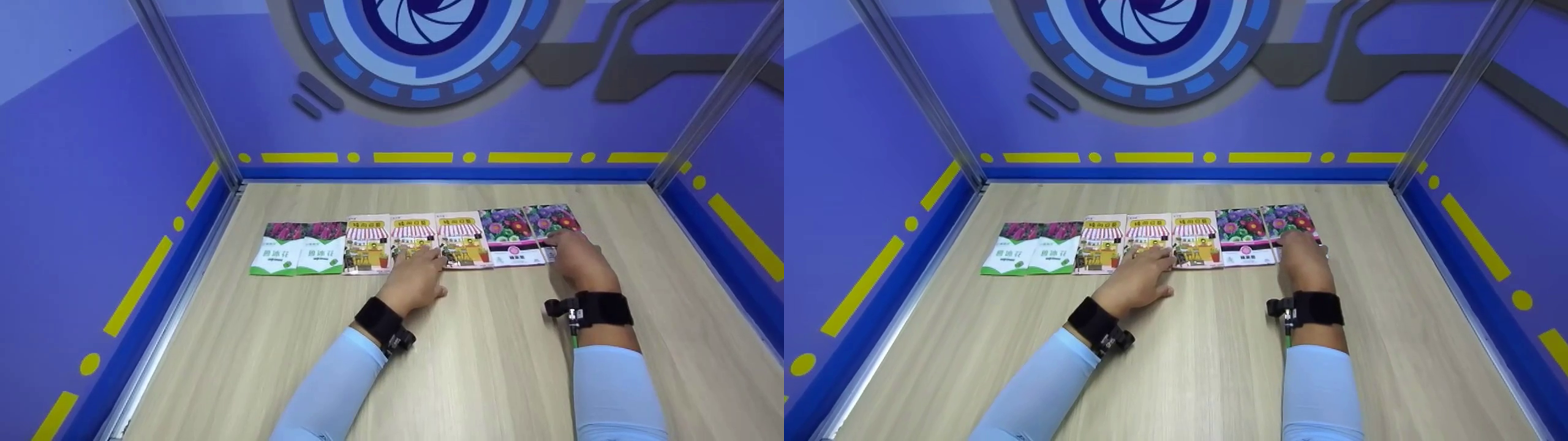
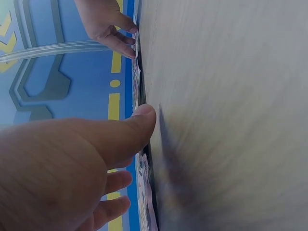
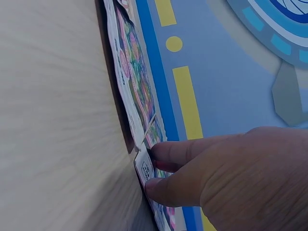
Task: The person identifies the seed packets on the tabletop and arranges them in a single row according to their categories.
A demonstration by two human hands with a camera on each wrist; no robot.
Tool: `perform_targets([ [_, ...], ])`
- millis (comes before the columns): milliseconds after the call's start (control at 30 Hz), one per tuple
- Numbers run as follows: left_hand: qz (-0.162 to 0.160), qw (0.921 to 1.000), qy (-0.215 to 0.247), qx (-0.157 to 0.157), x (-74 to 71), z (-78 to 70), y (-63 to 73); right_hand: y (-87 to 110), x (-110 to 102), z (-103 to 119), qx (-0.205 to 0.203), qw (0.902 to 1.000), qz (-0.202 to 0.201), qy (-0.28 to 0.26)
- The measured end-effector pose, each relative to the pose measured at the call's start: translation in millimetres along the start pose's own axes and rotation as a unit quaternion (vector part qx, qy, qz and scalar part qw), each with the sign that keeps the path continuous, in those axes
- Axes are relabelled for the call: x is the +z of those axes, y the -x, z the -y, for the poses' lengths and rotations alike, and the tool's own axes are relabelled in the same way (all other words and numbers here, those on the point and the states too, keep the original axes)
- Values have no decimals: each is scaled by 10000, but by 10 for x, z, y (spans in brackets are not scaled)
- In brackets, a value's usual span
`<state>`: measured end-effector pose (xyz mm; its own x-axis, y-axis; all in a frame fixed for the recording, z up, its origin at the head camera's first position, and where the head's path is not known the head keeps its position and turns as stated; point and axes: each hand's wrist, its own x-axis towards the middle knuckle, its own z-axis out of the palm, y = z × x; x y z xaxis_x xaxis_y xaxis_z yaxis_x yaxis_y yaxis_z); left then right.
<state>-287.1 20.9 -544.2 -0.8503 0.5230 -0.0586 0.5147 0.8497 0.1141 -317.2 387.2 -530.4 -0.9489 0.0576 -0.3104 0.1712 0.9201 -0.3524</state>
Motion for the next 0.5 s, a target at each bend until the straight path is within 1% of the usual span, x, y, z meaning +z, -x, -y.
perform_targets([
  [233,-58,9999,103,59,-19,-15,0,-33,-4,-42,-436,9983,-267,271],
  [367,-45,9995,177,247,-50,-45,-3,6,-14,-29,-493,9980,-397,66],
  [500,-49,9986,287,444,-102,-46,-2,45,-7,58,-634,9964,-529,-169],
])
